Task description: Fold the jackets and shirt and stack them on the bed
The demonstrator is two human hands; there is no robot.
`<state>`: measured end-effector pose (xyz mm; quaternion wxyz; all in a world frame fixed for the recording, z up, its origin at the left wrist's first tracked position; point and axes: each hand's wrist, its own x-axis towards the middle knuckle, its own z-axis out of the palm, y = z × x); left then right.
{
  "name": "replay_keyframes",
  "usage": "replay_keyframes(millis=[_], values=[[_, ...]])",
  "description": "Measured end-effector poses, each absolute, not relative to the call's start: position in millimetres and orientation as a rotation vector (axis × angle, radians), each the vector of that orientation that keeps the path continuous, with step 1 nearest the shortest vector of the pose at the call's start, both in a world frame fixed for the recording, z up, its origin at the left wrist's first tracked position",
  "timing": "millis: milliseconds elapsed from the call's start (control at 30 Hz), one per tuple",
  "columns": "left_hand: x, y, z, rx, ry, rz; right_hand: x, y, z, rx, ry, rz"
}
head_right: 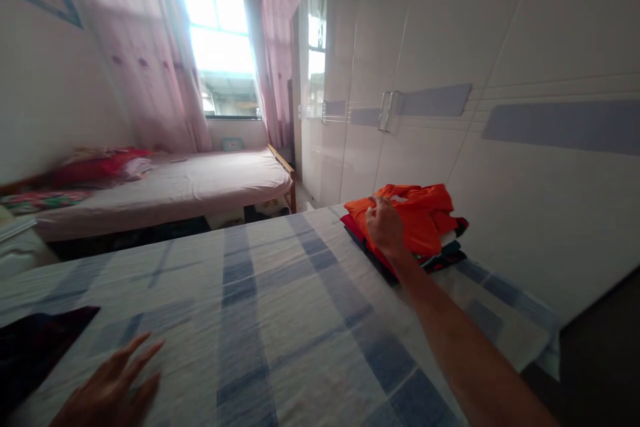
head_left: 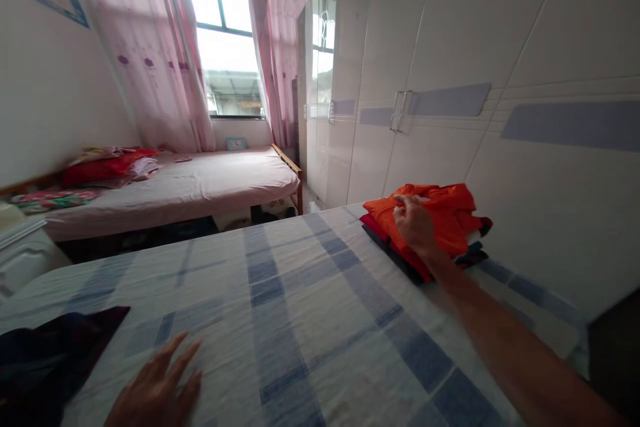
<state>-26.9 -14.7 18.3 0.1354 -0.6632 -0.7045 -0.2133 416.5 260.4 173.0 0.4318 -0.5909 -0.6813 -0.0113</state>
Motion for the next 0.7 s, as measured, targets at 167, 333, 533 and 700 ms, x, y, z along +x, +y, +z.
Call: replay_keyframes(millis=[167, 333, 533, 700], values=[[-35, -14, 0, -1.916, -1.986, -0.656, 471, 303, 187, -1.767, -1.73, -0.114], [-28, -16, 11, -1.892, -1.872, -0.593, 472, 297, 172, -1.793, -1.733, -0.034], [-23, -16, 13, -1.885, -1.853, -0.632, 425, 251, 185, -1.531, -1.749, 0.491], [-16, -18, 21, -1.92, -1.855, -0.755, 337, 191, 198, -1.146, -1.888, 0.974]])
